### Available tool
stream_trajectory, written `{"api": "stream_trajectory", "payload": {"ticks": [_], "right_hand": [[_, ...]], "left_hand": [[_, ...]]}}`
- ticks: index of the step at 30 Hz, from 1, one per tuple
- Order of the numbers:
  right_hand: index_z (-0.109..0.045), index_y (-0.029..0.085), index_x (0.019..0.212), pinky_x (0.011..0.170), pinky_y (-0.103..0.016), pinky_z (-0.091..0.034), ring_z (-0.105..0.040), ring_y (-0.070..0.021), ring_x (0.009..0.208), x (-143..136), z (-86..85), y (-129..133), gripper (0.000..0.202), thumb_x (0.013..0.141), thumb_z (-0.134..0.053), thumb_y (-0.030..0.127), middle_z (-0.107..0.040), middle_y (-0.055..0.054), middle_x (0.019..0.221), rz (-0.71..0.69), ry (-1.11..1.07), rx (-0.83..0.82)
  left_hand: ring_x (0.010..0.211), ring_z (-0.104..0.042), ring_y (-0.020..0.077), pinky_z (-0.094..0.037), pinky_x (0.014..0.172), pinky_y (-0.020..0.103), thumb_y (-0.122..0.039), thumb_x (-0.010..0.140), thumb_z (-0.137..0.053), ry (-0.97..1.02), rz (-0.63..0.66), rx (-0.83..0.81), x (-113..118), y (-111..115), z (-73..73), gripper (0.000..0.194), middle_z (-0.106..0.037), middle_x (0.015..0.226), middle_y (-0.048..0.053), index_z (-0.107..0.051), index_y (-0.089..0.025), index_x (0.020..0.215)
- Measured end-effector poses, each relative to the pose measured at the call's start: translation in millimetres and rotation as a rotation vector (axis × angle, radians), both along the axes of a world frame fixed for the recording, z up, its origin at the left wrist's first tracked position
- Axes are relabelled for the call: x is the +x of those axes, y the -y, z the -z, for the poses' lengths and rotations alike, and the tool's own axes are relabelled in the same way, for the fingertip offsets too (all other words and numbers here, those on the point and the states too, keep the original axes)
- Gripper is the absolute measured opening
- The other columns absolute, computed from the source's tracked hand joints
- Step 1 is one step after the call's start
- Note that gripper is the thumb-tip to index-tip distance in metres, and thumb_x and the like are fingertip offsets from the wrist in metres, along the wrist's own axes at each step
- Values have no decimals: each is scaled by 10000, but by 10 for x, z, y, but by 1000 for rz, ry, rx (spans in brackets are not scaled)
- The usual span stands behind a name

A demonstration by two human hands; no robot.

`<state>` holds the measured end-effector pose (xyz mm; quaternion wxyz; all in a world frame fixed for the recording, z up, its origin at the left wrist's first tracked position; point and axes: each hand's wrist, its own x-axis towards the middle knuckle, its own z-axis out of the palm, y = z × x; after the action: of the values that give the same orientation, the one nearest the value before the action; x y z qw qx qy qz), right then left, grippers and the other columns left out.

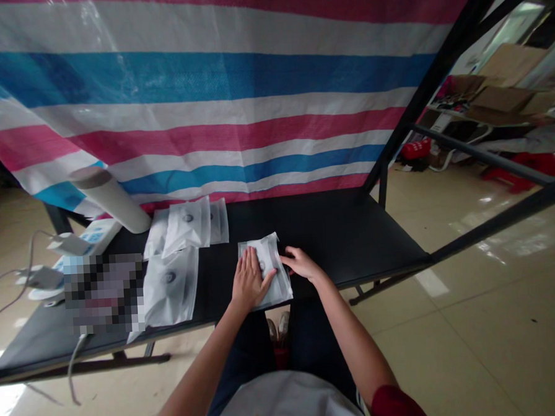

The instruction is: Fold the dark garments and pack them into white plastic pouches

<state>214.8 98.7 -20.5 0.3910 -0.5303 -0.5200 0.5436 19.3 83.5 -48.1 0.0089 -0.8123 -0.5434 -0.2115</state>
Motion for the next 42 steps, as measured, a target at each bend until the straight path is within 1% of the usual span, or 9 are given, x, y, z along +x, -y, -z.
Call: {"api": "stream_trajectory", "payload": {"ticks": [4, 7, 12, 17, 24, 28, 32, 37, 42], "right_hand": [[-651, 221, 1060, 541, -197, -531, -661, -173, 857, 332, -102, 123, 320, 784, -665, 382, -702, -39, 1026, 135, -115, -39], [-646, 231, 1075, 543, -239, -564, -678, -194, 866, 566, -120, 199, 335, 780, -657, 388, -715, -32, 995, 253, -202, -117], [-655, 220, 1026, 542, -266, -595, -688, -175, 783, 559, -156, 228, 342, 746, -715, 408, -712, -25, 969, 266, -365, -116], [-686, 196, 975, 514, -246, -587, -672, -180, 781, 291, -216, 133, 357, 725, -753, 443, -703, -38, 910, 123, -290, -107], [-695, 170, 917, 492, -223, -555, -630, -141, 676, 323, -190, 93, 376, 694, -772, 462, -677, -19, 793, 151, -306, -123], [-700, 161, 874, 517, -233, -544, -629, -147, 677, 434, -152, 128, 387, 682, -785, 486, -677, -12, 768, 141, -299, -122], [-710, 162, 945, 550, -215, -526, -653, -149, 720, 473, -100, 156, 440, 632, -837, 446, -708, -23, 836, 120, -282, -131], [-709, 149, 915, 513, -198, -515, -654, -141, 678, 466, -77, 158, 483, 569, -876, 442, -704, -39, 826, 149, -288, -143], [-705, 153, 903, 412, -160, -473, -614, -101, 581, 491, -27, 137, 533, 563, -859, 533, -662, -20, 768, 149, -239, -111]], "left_hand": [[1445, -276, 380, -286, 1147, 526, -659, 910, -376, -40, 11, -48, 30, 36, -121, 776, -304, 1574, 139, -300, -195, 1528], [1443, -265, 402, -286, 1136, 552, -662, 902, -397, -52, 25, -93, 51, 39, -177, 689, -328, 1574, 71, -363, -315, 1496], [1457, -245, 380, -260, 1153, 555, -589, 930, -412, 23, 31, -114, 52, 3, -131, 647, -339, 1567, 95, -383, -267, 1490], [1440, -312, 312, -308, 1148, 523, -504, 969, -373, 390, 84, -149, -105, -33, -79, 698, -372, 1526, 189, -195, -146, 1541], [1275, -522, 314, -477, 1027, 470, -480, 704, -771, 747, 158, -206, -321, 33, -192, 1123, -292, 1523, 204, -57, -238, 1535], [1106, -634, 241, -553, 917, 408, -370, 746, -732, 838, 84, -239, -417, 44, -251, 904, -378, 1450, 162, -190, -258, 1460], [965, -654, 191, -576, 803, 356, -285, 782, -647, 808, -36, -165, -532, 36, -277, 596, -466, 1320, 126, -340, -218, 1288], [1148, -555, 263, -535, 919, 421, -201, 789, -545, 581, -101, -61, -615, 70, -231, 303, -478, 1221, 113, -480, -199, 1086], [1176, -529, 291, -484, 1007, 484, -114, 735, -487, 410, -75, -83, -657, 8, -129, 466, -457, 1257, 147, -508, -169, 1197]]}}
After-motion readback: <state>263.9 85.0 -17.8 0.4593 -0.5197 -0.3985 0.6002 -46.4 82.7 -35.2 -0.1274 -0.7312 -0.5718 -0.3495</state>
